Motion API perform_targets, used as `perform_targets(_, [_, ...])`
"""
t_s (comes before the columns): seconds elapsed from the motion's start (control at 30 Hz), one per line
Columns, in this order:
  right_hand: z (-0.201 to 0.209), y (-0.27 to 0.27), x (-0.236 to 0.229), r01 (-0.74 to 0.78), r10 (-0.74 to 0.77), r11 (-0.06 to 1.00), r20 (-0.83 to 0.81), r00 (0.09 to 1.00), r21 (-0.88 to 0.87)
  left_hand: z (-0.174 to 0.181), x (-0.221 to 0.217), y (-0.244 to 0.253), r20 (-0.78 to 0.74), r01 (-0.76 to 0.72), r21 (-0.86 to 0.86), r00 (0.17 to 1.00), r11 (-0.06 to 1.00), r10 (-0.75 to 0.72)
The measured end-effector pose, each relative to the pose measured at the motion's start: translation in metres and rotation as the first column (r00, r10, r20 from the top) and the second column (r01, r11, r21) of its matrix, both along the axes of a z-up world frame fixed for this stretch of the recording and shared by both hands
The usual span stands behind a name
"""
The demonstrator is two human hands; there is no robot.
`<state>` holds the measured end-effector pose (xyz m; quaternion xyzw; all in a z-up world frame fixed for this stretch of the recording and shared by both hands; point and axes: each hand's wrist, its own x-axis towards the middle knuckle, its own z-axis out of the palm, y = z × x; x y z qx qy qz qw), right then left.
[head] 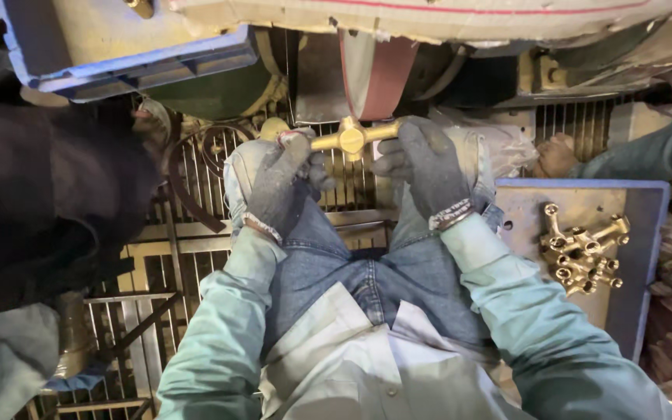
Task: The person sits on the floor and uses a belt sander to polish small brass metal parts. They hold each part with gloved hands against the moving abrasive belt, rotating it to smooth the surface, and then place the finished piece into a blue tray.
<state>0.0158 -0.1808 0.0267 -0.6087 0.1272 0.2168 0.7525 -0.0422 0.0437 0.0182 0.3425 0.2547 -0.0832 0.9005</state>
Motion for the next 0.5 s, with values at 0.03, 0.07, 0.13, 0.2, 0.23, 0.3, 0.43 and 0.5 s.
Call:
perform_targets(0.03, [-0.004, 0.003, 0.003, 0.017, -0.017, 0.999, -0.007, 1.0, 0.033, -0.005, 0.006, 0.0, -0.008, 0.007, 0.021, 1.0, 1.0, -0.006])
perform_targets(0.07, [-0.009, 0.004, 0.006, 0.034, -0.033, 0.997, -0.015, 0.999, 0.065, -0.009, 0.013, 0.0, -0.016, 0.013, 0.042, 1.0, 0.999, -0.013])
perform_targets(0.13, [-0.023, 0.006, 0.007, 0.055, -0.048, 0.987, -0.053, 0.997, 0.15, -0.013, 0.014, -0.002, -0.021, 0.024, 0.063, 1.0, 0.998, -0.023])
perform_targets(0.2, [-0.036, 0.007, 0.009, 0.114, -0.085, 0.967, -0.132, 0.988, 0.228, -0.012, 0.014, -0.005, 0.002, 0.02, 0.064, 1.0, 0.998, -0.02])
perform_targets(0.23, [-0.043, 0.009, 0.01, 0.165, -0.116, 0.951, -0.191, 0.975, 0.262, -0.009, 0.015, -0.007, 0.018, 0.016, 0.083, 1.0, 0.996, -0.017])
perform_targets(0.3, [-0.053, 0.009, 0.014, -0.071, 0.074, 0.997, 0.09, 0.993, -0.038, -0.003, 0.014, -0.011, 0.046, 0.005, 0.121, 0.999, 0.993, -0.011])
perform_targets(0.43, [-0.059, 0.011, 0.018, -0.027, 0.932, 0.154, 0.136, 0.335, -0.988, 0.007, 0.012, -0.023, 0.09, -0.012, 0.259, 0.996, 0.966, -0.012])
perform_targets(0.5, [-0.06, 0.021, 0.022, 0.012, 0.94, -0.017, -0.012, 0.342, -1.0, 0.012, 0.013, -0.03, -0.016, 0.034, 0.383, 0.999, 0.923, -0.031])
